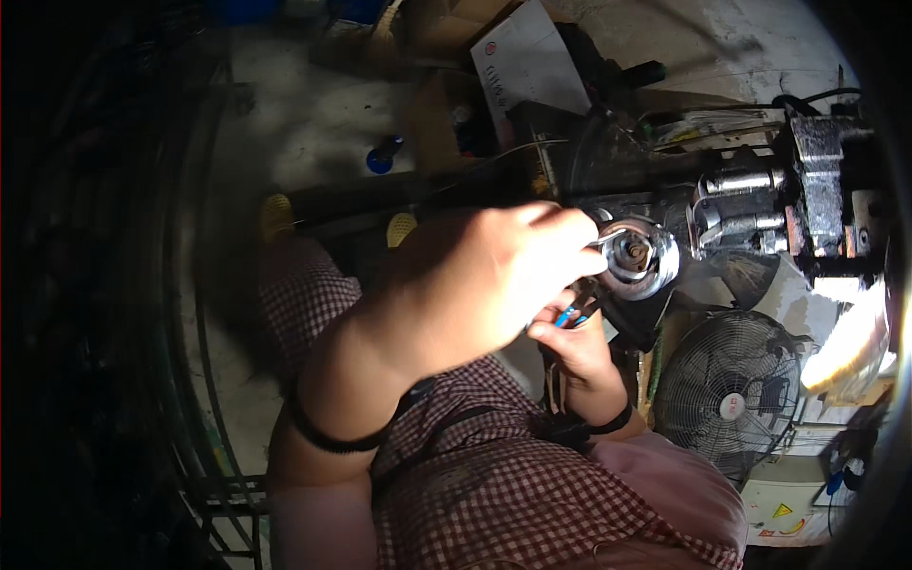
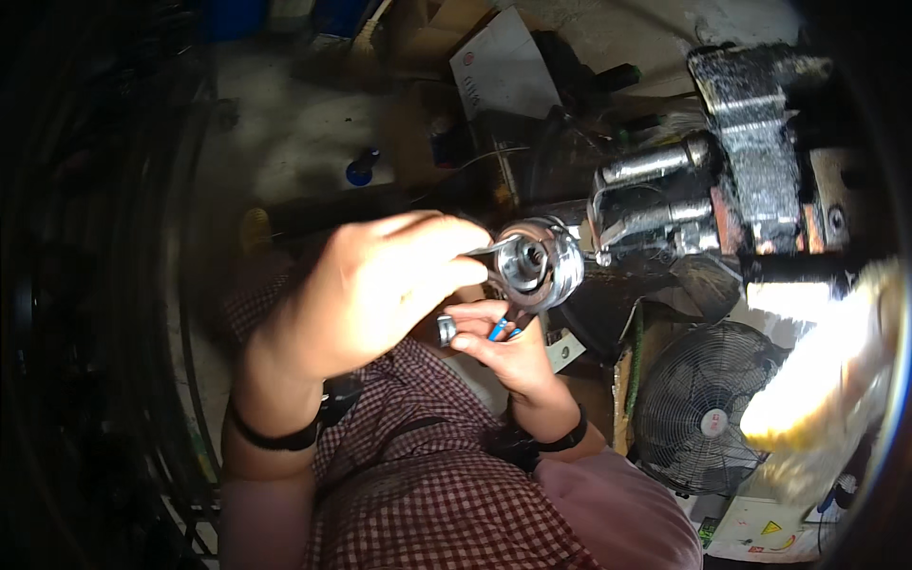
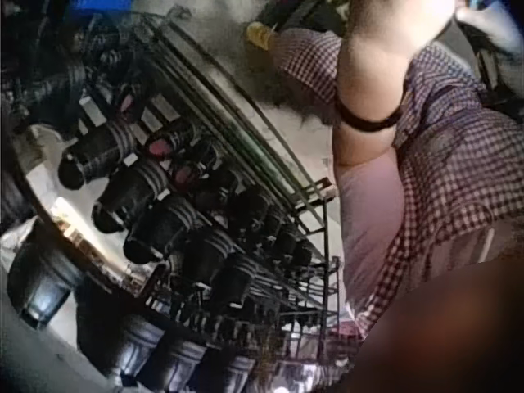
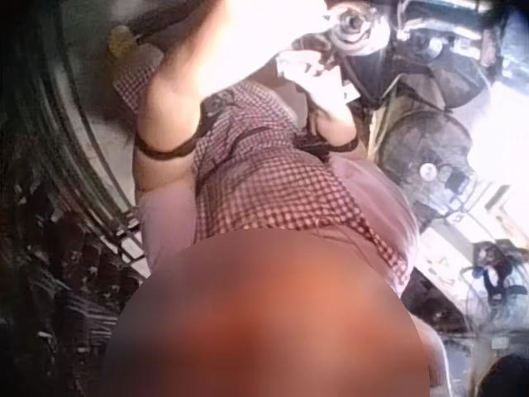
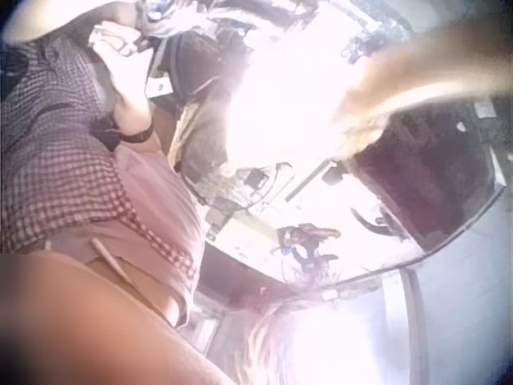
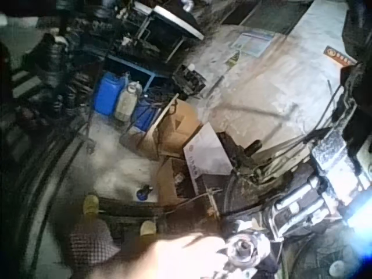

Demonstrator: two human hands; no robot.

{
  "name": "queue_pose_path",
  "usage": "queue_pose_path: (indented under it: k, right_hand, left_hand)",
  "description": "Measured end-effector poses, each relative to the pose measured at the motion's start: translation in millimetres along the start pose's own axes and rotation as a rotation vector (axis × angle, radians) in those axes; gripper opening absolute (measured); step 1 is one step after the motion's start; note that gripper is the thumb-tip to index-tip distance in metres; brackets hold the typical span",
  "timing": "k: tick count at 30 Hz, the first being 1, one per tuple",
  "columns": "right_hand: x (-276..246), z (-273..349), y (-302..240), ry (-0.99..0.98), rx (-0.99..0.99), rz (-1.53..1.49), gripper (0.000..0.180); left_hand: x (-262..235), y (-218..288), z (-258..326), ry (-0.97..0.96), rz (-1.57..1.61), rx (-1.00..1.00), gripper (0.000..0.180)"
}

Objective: The recorder is manufacturing shoes in a factory.

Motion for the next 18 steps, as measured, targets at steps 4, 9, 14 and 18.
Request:
queue_pose_path:
  k: [4, 9, 14, 18]
  right_hand:
    - [-11.9, 9.6, 1.3, 0.051, -0.001, -0.018, 0.031]
    - [0.2, 22.1, -2.3, -0.094, 0.066, -0.443, 0.031]
    - [-11.2, 36.8, -16.2, 0.010, -0.005, -0.384, 0.033]
    - [-14.7, 44.0, -39.2, 0.013, -0.108, -0.307, 0.034]
  left_hand:
    - [-5.8, 17.0, 2.3, 0.093, -0.037, 0.128, 0.014]
    - [-8.5, -14.6, 29.9, 0.278, 0.288, -0.188, 0.012]
    - [26.7, 7.7, 74.9, 0.259, -0.113, -0.159, 0.030]
    - [54.8, 42.4, 78.3, 0.163, -0.369, -0.137, 0.028]
Point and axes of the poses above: each hand's wrist, its own z-axis away from the middle knuckle, its own x-axis out of the palm, y = z × x, the point moved 10 cm from there along -z, towards the middle knuckle, and after that the axes turned 11 degrees about -x, right-handed, at the moved point
